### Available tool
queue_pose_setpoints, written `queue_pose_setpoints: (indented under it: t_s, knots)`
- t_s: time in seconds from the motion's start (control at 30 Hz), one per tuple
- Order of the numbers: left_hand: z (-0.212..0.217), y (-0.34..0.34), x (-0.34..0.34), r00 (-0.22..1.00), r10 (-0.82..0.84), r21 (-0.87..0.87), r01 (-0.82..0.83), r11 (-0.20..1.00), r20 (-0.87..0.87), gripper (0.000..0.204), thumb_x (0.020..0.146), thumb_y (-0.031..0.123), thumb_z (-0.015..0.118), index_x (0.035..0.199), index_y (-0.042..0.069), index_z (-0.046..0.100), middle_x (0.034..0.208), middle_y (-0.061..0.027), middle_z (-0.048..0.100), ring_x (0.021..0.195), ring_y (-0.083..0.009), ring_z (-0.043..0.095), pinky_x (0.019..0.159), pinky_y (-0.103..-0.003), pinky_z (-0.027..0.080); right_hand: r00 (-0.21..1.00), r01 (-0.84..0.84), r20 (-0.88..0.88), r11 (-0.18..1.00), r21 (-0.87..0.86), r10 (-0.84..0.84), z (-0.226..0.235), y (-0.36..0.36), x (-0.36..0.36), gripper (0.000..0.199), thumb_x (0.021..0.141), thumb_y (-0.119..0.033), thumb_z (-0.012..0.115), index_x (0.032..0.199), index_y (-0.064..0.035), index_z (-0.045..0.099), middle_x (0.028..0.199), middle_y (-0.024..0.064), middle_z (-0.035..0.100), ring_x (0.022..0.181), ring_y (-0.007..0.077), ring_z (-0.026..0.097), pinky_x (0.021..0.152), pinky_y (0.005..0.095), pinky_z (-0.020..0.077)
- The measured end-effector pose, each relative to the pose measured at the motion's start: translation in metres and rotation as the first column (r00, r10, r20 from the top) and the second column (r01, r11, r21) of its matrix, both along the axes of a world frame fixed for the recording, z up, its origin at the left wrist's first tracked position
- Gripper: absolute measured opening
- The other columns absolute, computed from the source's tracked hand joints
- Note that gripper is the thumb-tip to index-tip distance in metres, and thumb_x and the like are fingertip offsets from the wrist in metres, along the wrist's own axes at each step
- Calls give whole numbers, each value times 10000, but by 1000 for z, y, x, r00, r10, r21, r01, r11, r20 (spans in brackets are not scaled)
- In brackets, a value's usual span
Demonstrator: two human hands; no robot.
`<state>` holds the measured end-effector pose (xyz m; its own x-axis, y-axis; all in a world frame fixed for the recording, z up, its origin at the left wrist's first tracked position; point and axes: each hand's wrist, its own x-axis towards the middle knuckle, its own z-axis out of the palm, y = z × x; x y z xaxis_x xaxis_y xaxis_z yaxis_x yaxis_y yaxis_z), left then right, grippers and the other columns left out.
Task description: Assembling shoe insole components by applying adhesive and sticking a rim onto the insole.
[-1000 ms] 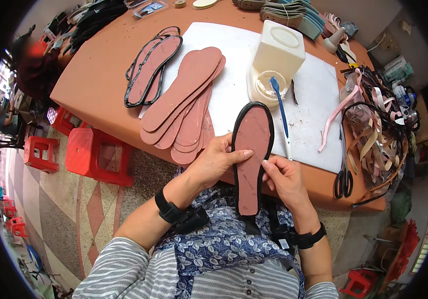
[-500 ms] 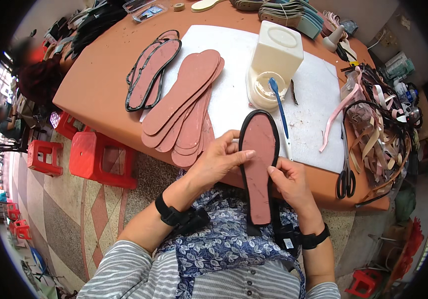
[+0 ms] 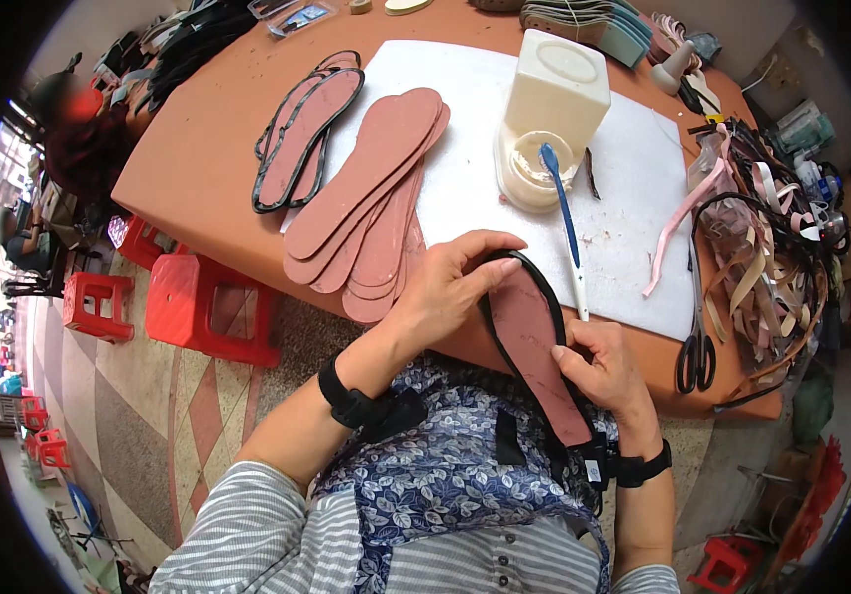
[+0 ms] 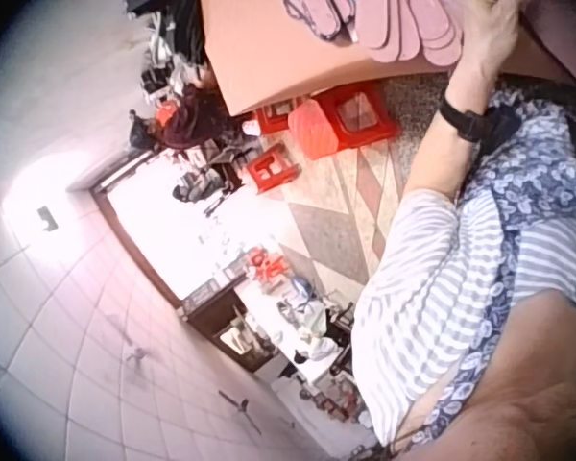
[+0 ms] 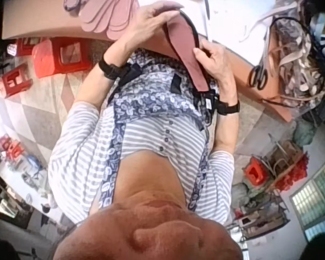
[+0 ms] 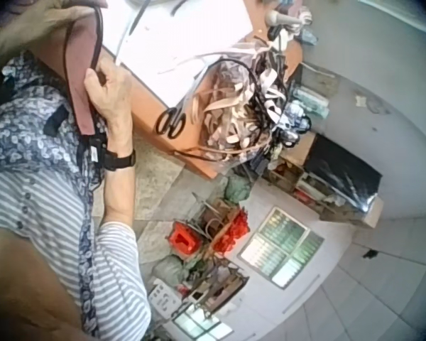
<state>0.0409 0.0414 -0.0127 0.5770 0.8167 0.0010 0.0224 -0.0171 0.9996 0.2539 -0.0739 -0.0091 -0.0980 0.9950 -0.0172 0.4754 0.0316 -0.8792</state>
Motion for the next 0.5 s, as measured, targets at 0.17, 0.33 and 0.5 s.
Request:
queue_pose_setpoints:
  t_s: [0.17, 0.33, 0.5]
  knots:
    - [-7, 9, 1, 997, -28, -120, 37, 992, 76, 199, 978, 190, 652, 1033, 1, 680, 887, 30, 653, 825, -41, 563, 741, -209, 477, 1000, 3, -25, 1000, -5, -3, 3, 0, -1, 227, 853, -139, 646, 712, 10, 548, 559, 79, 450, 515, 136, 411, 497, 322, 353]
    - [-1, 12, -2, 990, -124, -197, 133, 971, 59, 185, 977, 190, 664, 1045, 19, 683, 887, 54, 633, 819, -18, 546, 731, -178, 454, 998, 9, -55, 1000, -18, -10, -2, 0, 0, 224, 888, -153, 646, 744, -1, 566, 582, 69, 473, 534, 132, 431, 510, 316, 367]
    - [-5, 14, -1, 989, -142, -193, 144, 970, 24, 176, 961, 184, 682, 1031, 22, 695, 896, 45, 650, 827, -18, 555, 730, -173, 454, 1000, 1, -12, 999, -33, -1, 1, 1, 0, 228, 896, -160, 646, 749, -5, 568, 585, 77, 481, 535, 147, 445, 514, 321, 373]
